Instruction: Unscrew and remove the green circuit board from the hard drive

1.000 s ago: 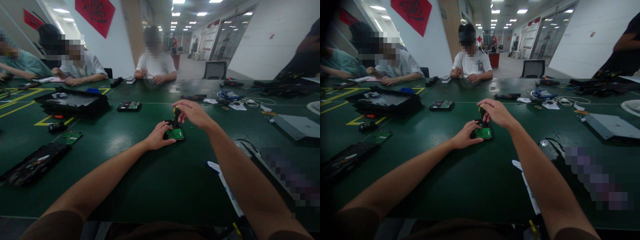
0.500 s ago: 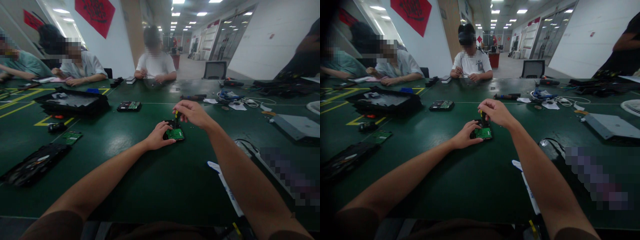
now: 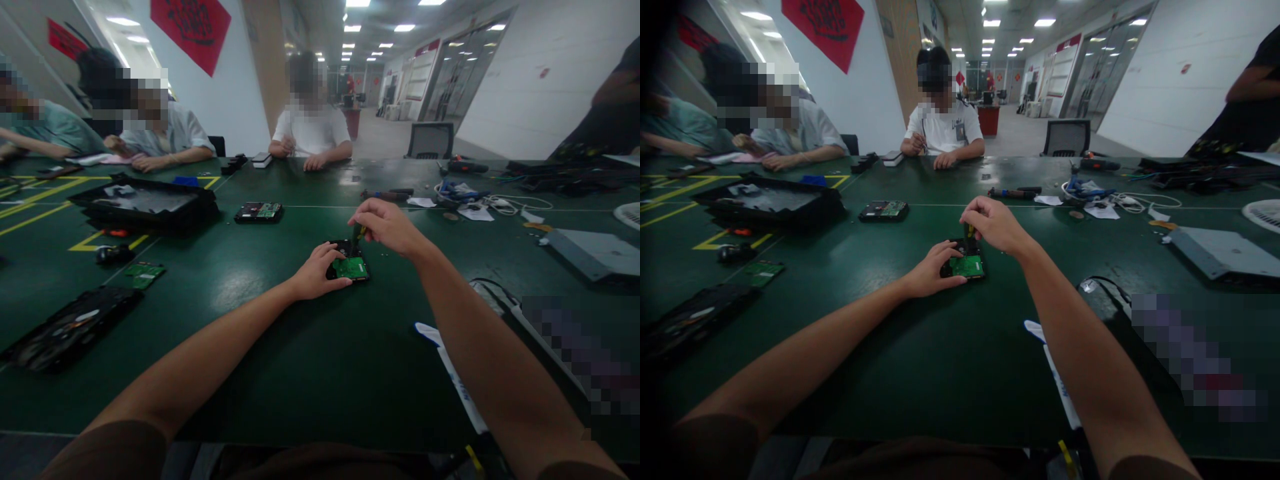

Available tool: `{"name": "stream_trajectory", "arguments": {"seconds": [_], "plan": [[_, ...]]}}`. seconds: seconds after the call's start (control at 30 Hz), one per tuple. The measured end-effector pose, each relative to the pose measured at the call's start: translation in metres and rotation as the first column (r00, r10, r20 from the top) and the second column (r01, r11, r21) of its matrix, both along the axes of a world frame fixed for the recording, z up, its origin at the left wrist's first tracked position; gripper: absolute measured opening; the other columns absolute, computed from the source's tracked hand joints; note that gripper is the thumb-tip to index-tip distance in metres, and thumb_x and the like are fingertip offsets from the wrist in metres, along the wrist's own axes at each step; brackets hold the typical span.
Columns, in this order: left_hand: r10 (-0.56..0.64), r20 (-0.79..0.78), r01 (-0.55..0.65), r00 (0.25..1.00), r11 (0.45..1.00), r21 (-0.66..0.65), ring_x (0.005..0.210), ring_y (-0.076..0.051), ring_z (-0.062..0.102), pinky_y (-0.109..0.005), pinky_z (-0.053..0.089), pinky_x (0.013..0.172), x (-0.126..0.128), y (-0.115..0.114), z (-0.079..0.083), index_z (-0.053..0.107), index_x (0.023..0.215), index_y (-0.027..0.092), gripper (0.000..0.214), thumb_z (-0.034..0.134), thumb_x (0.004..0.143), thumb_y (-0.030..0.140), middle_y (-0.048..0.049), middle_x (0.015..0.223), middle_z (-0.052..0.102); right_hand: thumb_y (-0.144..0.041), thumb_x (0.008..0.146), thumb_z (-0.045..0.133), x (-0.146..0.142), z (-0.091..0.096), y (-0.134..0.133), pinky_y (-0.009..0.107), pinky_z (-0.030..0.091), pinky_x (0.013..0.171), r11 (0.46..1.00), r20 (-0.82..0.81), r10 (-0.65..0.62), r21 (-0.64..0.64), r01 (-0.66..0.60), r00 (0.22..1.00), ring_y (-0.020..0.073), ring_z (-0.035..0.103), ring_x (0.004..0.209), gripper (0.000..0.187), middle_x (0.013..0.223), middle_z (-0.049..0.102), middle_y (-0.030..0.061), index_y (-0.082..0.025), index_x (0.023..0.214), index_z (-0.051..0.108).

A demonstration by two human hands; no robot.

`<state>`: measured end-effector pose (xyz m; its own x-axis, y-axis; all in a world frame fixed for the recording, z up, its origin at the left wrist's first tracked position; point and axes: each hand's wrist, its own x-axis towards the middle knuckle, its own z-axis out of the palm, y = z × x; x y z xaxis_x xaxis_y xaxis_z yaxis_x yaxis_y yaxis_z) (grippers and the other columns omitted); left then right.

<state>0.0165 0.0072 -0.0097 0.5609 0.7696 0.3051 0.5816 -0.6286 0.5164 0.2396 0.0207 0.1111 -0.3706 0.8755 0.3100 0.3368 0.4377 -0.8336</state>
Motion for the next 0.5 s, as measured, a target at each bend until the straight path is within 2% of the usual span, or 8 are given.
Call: {"name": "stream_trajectory", "arguments": {"seconds": [0.1,0.23,0.33,0.4,0.5], "plan": [[-0.001,-0.001,0.001,1.000,1.000,0.011,0.155,-0.037,0.028,-0.059,0.030,0.125,-0.0001,-0.0001,0.0001,0.057,0.136,0.024,0.068,0.073,0.084,0.064,-0.0143,0.160,0.041,-0.032,0.097,0.057,0.0004,0.0002,0.0003,0.026,0.039,0.048,0.998,-0.010,0.058,-0.026,-0.058,0.998,0.0087,0.053,0.054,0.017,0.097,0.075,0.0063,-0.019,0.089,0.064],[0.001,-0.002,-0.001,1.000,1.000,0.012,0.155,-0.037,0.029,-0.060,0.030,0.124,0.0006,0.0003,-0.0007,0.058,0.136,0.025,0.067,0.074,0.083,0.064,-0.0141,0.159,0.043,-0.043,0.101,0.052,-0.0005,-0.0015,0.0014,0.026,0.039,0.046,0.992,-0.034,0.098,-0.080,-0.100,0.995,0.0093,0.055,0.054,0.028,0.096,0.073,0.0066,-0.020,0.094,0.066],[0.008,-0.004,-0.008,1.000,1.000,0.008,0.155,-0.038,0.029,-0.062,0.030,0.124,0.0012,0.0007,-0.0016,0.058,0.135,0.026,0.067,0.074,0.082,0.064,-0.0139,0.159,0.043,-0.041,0.103,0.049,-0.0008,-0.0022,0.0018,0.027,0.041,0.047,0.987,-0.058,0.102,-0.119,-0.108,0.993,0.0106,0.058,0.056,0.028,0.094,0.070,0.0057,-0.021,0.101,0.068],[0.008,-0.001,-0.008,1.000,1.000,0.012,0.155,-0.038,0.029,-0.062,0.030,0.124,0.0013,0.0007,-0.0021,0.058,0.135,0.026,0.067,0.074,0.082,0.064,-0.0139,0.160,0.043,-0.039,0.102,0.051,-0.0001,-0.0020,0.0018,0.027,0.041,0.048,0.989,-0.045,0.105,-0.104,-0.109,0.993,0.0116,0.058,0.057,0.026,0.089,0.068,0.0041,-0.022,0.104,0.070],[0.007,0.009,-0.007,1.000,1.000,0.017,0.155,-0.038,0.029,-0.061,0.030,0.124,0.0010,0.0005,-0.0023,0.058,0.135,0.026,0.067,0.074,0.082,0.064,-0.0135,0.160,0.043,-0.043,0.098,0.059,0.0013,-0.0011,0.0015,0.028,0.040,0.051,0.996,0.000,0.082,-0.030,-0.082,0.997,0.0121,0.056,0.059,0.024,0.078,0.064,0.0017,-0.022,0.098,0.071]]}}
